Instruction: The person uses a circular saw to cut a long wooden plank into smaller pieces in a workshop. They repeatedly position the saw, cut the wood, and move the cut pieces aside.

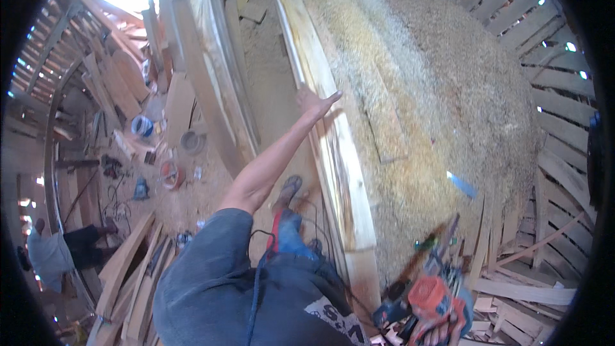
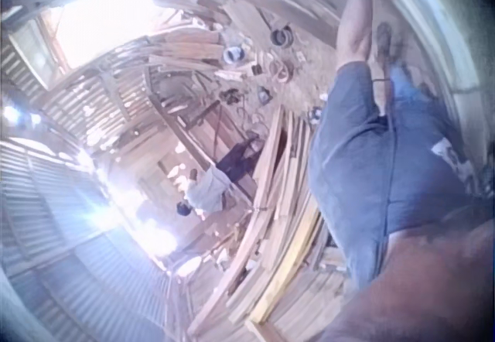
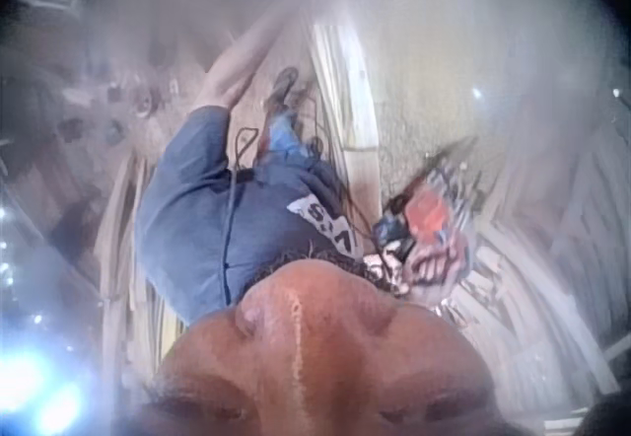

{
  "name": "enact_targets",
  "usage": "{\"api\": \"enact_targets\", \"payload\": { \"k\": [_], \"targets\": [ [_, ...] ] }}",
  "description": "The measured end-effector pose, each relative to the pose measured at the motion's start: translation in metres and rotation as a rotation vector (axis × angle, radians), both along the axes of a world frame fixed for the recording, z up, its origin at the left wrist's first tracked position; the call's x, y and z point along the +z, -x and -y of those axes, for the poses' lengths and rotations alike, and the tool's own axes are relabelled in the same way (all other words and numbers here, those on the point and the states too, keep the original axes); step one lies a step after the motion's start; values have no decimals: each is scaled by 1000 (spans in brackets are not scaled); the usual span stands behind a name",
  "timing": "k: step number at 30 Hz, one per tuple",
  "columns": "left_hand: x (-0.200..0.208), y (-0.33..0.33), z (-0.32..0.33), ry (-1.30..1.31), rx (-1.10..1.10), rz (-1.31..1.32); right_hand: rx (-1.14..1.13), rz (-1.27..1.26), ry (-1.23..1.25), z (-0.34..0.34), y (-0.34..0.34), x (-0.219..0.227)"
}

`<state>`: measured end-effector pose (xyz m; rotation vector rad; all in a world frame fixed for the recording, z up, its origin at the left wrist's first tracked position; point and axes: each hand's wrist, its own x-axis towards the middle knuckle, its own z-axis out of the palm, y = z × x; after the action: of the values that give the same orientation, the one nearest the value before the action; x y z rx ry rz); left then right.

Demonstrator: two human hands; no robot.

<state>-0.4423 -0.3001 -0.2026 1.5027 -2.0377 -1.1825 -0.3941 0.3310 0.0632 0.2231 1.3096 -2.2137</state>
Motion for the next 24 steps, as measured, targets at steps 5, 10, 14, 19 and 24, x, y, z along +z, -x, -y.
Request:
{"api": "enact_targets", "payload": {
  "k": [5, 10, 14, 19, 24],
  "targets": [
    [-33, 116, 72, -160, 166, 191, -185, 25, -30, 99, 24, -25],
    [-56, 162, 116, -89, 321, 488, -266, 70, -58, 177, 60, -38],
    [-59, 180, 137, -118, 450, 478, -305, 83, -63, 216, 81, -41],
    [-75, 210, 180, -48, 492, 508, -303, 112, -73, 254, 93, -49],
    [-71, 231, 215, -21, 479, 416, -321, 99, -83, 258, 84, -46]
  ]
}}
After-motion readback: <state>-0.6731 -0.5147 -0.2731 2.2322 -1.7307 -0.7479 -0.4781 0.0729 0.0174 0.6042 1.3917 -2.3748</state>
